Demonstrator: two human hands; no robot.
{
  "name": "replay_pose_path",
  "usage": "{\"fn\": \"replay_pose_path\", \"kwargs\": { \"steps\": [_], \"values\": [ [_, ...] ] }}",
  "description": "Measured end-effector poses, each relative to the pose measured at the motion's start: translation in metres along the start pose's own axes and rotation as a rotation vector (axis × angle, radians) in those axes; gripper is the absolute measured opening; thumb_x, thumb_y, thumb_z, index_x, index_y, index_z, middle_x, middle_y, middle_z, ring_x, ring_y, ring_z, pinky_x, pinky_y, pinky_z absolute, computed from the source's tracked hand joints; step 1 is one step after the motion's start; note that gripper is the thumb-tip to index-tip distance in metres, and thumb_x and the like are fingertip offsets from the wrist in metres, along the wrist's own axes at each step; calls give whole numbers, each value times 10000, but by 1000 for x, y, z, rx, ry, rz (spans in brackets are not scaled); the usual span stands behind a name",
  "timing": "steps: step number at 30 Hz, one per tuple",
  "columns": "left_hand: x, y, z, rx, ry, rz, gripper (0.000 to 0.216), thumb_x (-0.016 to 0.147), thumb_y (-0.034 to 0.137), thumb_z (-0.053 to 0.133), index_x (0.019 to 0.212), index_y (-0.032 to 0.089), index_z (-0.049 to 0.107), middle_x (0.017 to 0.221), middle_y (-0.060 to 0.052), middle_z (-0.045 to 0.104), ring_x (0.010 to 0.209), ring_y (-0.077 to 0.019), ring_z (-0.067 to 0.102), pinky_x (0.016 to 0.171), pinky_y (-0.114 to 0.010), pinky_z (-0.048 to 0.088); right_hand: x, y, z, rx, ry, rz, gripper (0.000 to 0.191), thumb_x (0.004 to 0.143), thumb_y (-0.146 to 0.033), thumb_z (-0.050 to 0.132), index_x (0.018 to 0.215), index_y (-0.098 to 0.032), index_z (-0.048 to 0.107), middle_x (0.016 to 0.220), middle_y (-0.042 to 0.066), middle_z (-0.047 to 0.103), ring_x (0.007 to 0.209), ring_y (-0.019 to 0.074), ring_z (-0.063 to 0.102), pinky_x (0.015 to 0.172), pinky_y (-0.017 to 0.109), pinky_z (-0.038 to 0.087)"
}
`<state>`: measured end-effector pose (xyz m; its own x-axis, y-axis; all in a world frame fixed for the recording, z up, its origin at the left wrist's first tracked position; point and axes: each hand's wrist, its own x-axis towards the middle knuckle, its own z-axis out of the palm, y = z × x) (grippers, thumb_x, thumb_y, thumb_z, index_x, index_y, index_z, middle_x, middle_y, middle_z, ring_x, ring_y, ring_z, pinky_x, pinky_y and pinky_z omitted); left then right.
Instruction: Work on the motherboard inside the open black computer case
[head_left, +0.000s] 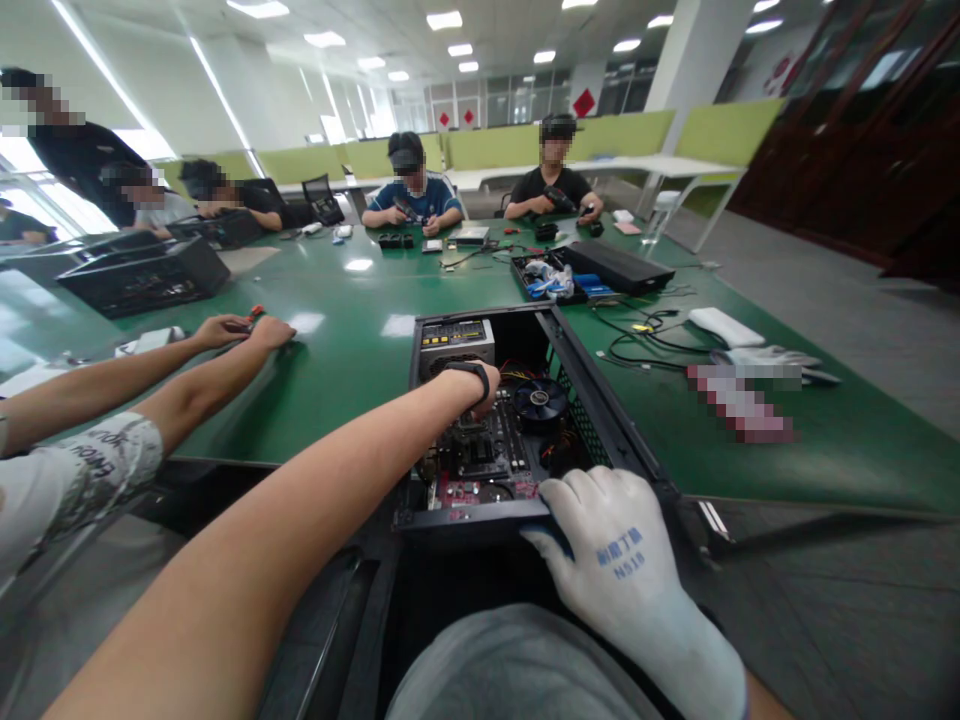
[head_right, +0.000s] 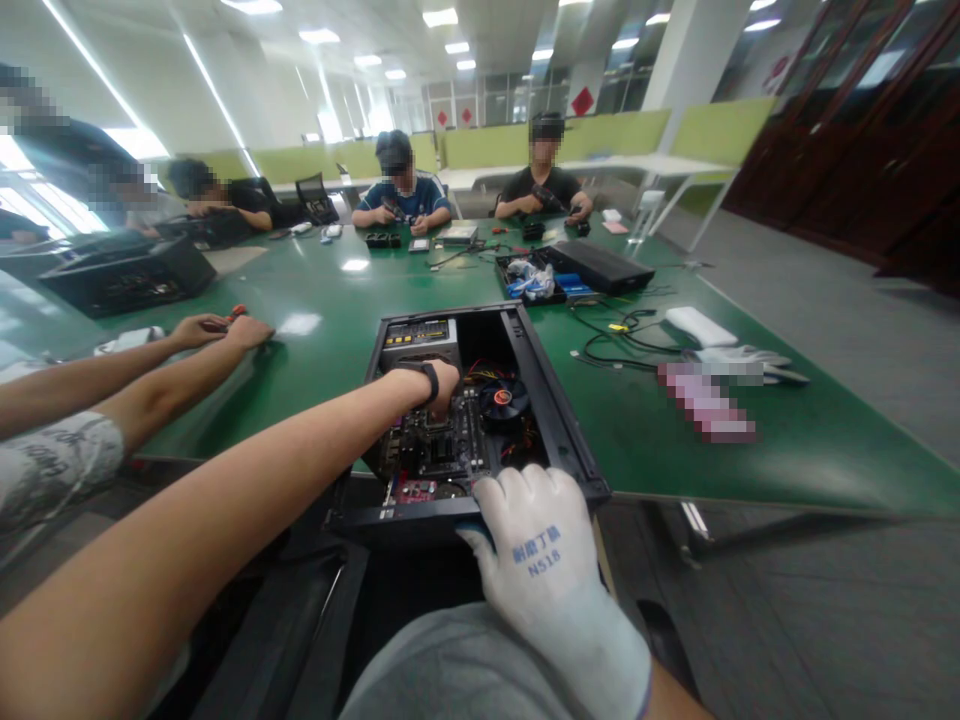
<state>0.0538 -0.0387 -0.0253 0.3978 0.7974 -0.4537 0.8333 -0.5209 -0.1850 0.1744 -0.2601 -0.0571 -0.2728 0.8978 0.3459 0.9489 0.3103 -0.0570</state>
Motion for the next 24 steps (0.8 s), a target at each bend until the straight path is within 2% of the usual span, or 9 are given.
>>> {"fn": "replay_pose_path", "kwargs": {
  "steps": [4,9,14,20,24],
  "values": [
    [14,-4,12,72,-65,57,636,470,378,887,1009,63,766,1034,-211,735,975,-360,684,898,-406,537,0,0,0,-4,12,0,256,789,-438,686,923,-229,623,826,41,588,785,229,452,720,375,234],
    [23,-9,19,59,-103,18,694,469,438,880,1052,83,755,1011,-167,752,994,-336,685,920,-379,532,0,-1,-1,1,21,1,243,783,-421,692,904,-226,612,814,42,576,786,223,434,726,372,224],
    [31,-11,23,139,-122,28,779,469,416,879,1163,101,717,1134,-149,726,1053,-319,673,923,-330,534,0,-1,0,9,12,10,246,791,-426,682,915,-224,613,817,44,575,791,224,434,729,371,218],
    [28,-9,23,103,-136,6,692,494,400,871,1112,114,745,1037,-137,753,1034,-322,678,948,-345,519,0,-1,0,12,29,1,248,793,-432,676,916,-227,610,810,38,570,773,220,430,720,371,214],
    [35,-11,27,110,-145,-11,622,502,401,869,1055,134,765,966,-101,764,989,-298,688,935,-327,522,1,-1,-1,4,41,1,245,800,-440,666,897,-223,609,800,37,568,765,216,425,718,368,215]
  ]
}}
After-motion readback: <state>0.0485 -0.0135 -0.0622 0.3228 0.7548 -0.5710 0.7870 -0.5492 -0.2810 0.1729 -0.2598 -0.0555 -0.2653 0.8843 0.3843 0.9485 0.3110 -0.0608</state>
